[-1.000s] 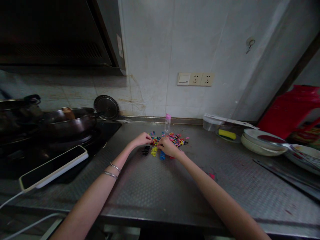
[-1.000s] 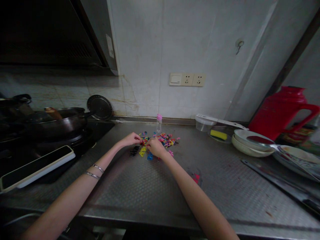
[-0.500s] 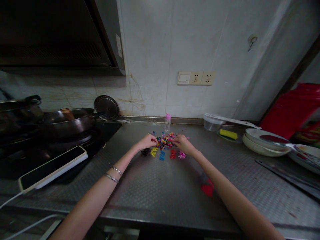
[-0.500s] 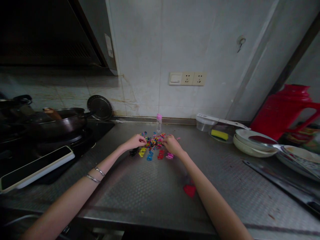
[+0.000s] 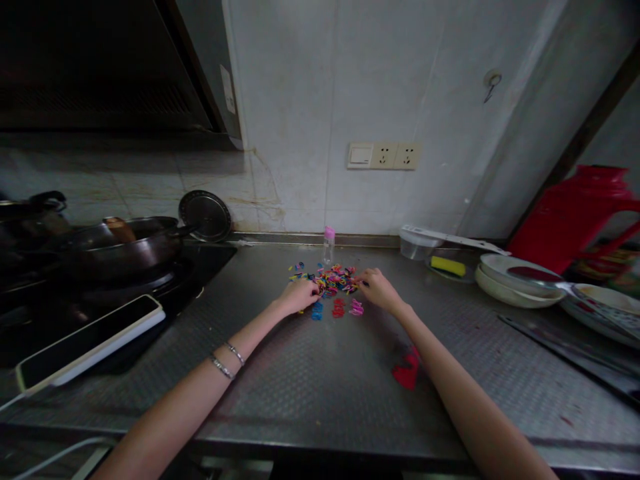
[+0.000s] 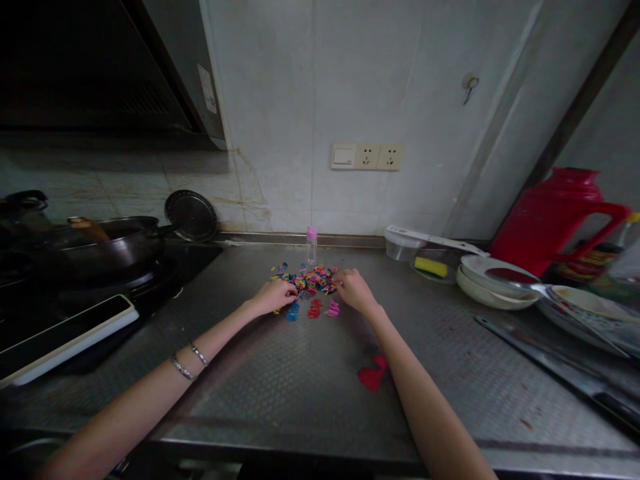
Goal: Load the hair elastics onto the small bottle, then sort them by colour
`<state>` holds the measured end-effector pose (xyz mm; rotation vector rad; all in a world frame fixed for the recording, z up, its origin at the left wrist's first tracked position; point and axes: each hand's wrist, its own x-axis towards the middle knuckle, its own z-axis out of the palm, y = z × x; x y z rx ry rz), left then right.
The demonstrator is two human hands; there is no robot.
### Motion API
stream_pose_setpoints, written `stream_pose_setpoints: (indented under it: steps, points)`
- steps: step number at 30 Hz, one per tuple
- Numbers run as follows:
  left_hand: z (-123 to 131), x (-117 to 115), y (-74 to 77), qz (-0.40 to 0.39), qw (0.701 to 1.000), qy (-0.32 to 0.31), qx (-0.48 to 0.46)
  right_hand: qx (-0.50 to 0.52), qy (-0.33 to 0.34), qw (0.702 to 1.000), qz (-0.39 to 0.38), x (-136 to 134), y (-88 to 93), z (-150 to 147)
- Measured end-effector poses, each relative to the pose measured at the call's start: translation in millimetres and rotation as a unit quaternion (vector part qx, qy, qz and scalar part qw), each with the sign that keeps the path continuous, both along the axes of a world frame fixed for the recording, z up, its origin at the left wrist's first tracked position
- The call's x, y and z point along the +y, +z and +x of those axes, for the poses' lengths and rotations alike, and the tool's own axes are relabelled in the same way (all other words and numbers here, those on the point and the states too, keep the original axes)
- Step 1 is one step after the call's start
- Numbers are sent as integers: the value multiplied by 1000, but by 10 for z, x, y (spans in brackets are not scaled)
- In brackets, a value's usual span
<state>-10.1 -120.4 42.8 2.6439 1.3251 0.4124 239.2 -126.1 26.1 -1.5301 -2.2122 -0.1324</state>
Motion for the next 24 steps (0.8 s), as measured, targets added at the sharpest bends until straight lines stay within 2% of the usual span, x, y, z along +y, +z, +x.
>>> stream_pose_setpoints:
  steps: [11,24]
  points:
    - [55,30,-93,23,1000,-1,5,-26,0,1000,-9,-13,-21,37]
    - [96,-48,-6,38,999,16,34,-77,-1,997,-7,-106,0,-115]
